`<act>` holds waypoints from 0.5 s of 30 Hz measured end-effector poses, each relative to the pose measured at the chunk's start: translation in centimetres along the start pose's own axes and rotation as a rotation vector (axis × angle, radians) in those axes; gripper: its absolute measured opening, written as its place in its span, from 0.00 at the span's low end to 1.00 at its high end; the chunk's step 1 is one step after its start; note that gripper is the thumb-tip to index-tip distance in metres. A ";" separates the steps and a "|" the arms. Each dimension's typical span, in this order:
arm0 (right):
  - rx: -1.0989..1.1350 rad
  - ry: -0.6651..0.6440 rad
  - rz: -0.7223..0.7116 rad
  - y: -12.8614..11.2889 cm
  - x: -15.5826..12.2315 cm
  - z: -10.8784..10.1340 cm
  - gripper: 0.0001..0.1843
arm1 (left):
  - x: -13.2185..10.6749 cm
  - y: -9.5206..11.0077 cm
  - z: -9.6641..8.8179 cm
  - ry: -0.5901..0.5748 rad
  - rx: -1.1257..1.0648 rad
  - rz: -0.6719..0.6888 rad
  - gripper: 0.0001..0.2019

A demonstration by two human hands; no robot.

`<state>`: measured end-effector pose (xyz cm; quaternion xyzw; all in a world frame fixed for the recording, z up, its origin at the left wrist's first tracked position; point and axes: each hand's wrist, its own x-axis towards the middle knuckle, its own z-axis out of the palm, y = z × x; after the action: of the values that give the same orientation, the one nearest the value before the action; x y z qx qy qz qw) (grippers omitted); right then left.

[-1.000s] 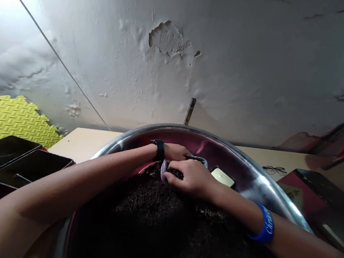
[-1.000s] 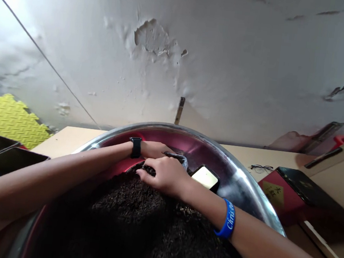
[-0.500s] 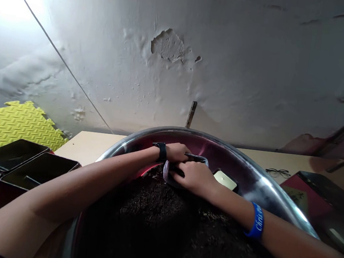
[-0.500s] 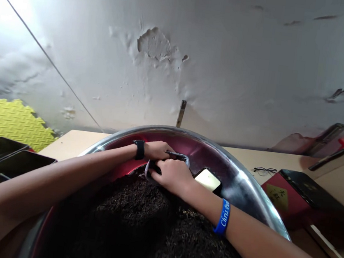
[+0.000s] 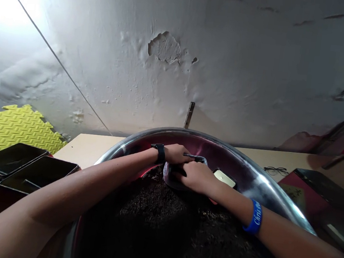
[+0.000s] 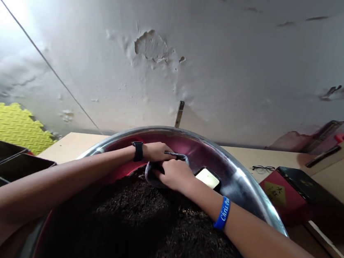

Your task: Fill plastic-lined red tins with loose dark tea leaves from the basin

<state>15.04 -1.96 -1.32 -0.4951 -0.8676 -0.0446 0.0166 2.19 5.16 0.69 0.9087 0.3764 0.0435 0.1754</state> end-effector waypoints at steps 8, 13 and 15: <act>0.003 -0.020 -0.006 0.0 -0.1 -0.1 0.27 | 0.1 0.1 0.2 0.003 0.003 0.003 0.23; 0.008 -0.026 -0.017 0.0 -0.3 -0.1 0.26 | 0.1 0.0 0.2 0.005 0.013 0.026 0.21; 0.027 -0.022 -0.040 0.1 -0.3 -0.1 0.26 | 0.1 0.0 0.2 0.005 0.014 0.027 0.20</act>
<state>15.28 -2.20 -1.20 -0.4779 -0.8778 -0.0278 0.0130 2.30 5.14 0.55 0.9148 0.3647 0.0454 0.1673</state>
